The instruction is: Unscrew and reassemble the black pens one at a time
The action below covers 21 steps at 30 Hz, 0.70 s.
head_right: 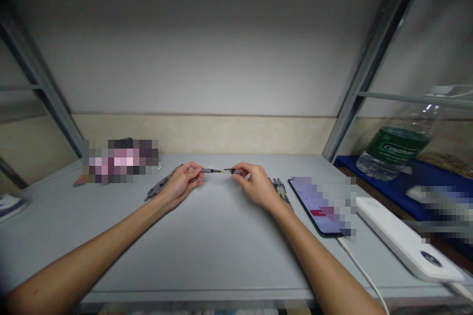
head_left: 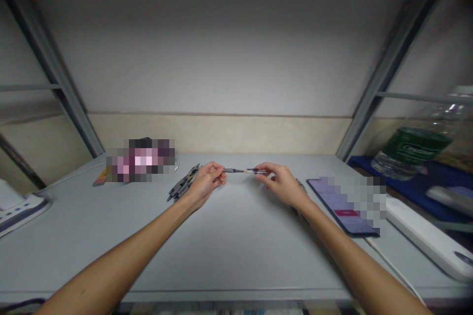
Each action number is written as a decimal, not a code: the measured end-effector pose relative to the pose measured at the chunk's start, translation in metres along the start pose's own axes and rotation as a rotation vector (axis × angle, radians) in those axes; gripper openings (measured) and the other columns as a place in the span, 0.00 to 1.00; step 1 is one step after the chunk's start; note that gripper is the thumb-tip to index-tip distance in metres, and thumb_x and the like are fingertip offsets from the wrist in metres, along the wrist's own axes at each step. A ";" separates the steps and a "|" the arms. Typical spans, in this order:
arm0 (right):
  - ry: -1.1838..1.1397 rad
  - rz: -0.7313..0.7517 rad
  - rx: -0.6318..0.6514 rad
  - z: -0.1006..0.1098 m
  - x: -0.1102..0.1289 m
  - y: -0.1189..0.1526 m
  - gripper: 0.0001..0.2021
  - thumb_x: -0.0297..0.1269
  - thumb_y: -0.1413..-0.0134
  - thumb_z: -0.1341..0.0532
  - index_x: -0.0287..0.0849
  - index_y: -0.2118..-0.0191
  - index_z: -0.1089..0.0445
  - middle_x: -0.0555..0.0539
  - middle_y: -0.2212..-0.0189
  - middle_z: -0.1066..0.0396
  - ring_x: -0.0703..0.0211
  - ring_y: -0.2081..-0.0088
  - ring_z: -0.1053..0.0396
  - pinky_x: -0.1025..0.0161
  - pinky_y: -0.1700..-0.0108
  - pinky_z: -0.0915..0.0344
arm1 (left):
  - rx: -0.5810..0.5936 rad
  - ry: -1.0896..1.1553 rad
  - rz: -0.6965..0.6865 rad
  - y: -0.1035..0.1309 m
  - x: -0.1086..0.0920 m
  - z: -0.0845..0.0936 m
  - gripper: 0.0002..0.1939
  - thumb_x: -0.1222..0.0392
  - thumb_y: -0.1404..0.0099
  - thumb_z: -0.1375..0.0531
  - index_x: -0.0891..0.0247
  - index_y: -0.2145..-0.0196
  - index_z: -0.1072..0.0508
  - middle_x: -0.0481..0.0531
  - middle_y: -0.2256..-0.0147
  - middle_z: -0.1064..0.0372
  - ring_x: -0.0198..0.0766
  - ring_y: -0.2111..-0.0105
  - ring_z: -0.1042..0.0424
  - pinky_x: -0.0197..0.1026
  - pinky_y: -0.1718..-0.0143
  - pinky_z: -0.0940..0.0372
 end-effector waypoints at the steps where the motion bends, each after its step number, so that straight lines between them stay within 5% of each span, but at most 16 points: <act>1: 0.001 0.001 0.001 0.000 0.000 0.000 0.12 0.39 0.47 0.42 0.40 0.59 0.28 0.46 0.70 0.28 0.61 0.72 0.32 0.66 0.71 0.37 | 0.002 0.000 -0.001 0.000 0.000 0.000 0.10 0.59 0.48 0.35 0.66 0.72 0.32 0.48 0.78 0.32 0.29 0.77 0.34 0.33 0.71 0.38; 6: -0.014 0.017 0.003 -0.002 0.000 0.000 0.12 0.41 0.45 0.44 0.40 0.60 0.28 0.45 0.70 0.28 0.60 0.72 0.31 0.65 0.71 0.35 | 0.014 0.024 0.014 -0.001 0.003 0.000 0.10 0.60 0.48 0.35 0.66 0.73 0.32 0.48 0.78 0.33 0.29 0.77 0.34 0.33 0.71 0.38; 11: -0.014 0.074 -0.079 0.005 0.008 0.001 0.18 0.37 0.48 0.40 0.43 0.50 0.33 0.46 0.68 0.28 0.60 0.69 0.31 0.65 0.68 0.34 | 0.029 0.073 0.068 -0.003 0.011 0.001 0.08 0.62 0.47 0.36 0.67 0.73 0.33 0.48 0.78 0.34 0.28 0.79 0.35 0.33 0.74 0.38; 21: 0.089 0.120 -0.067 0.005 0.018 0.003 0.09 0.37 0.46 0.40 0.40 0.62 0.27 0.44 0.67 0.25 0.58 0.68 0.30 0.63 0.64 0.35 | 0.043 0.044 0.058 -0.003 0.011 0.001 0.09 0.62 0.47 0.36 0.66 0.73 0.34 0.47 0.78 0.35 0.28 0.78 0.35 0.32 0.73 0.38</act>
Point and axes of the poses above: each hand's wrist, its own y-axis away from the middle knuckle, its own z-axis out of the back of the hand, x = y × z, the point moved 8 cm from there along -y, towards the middle knuckle
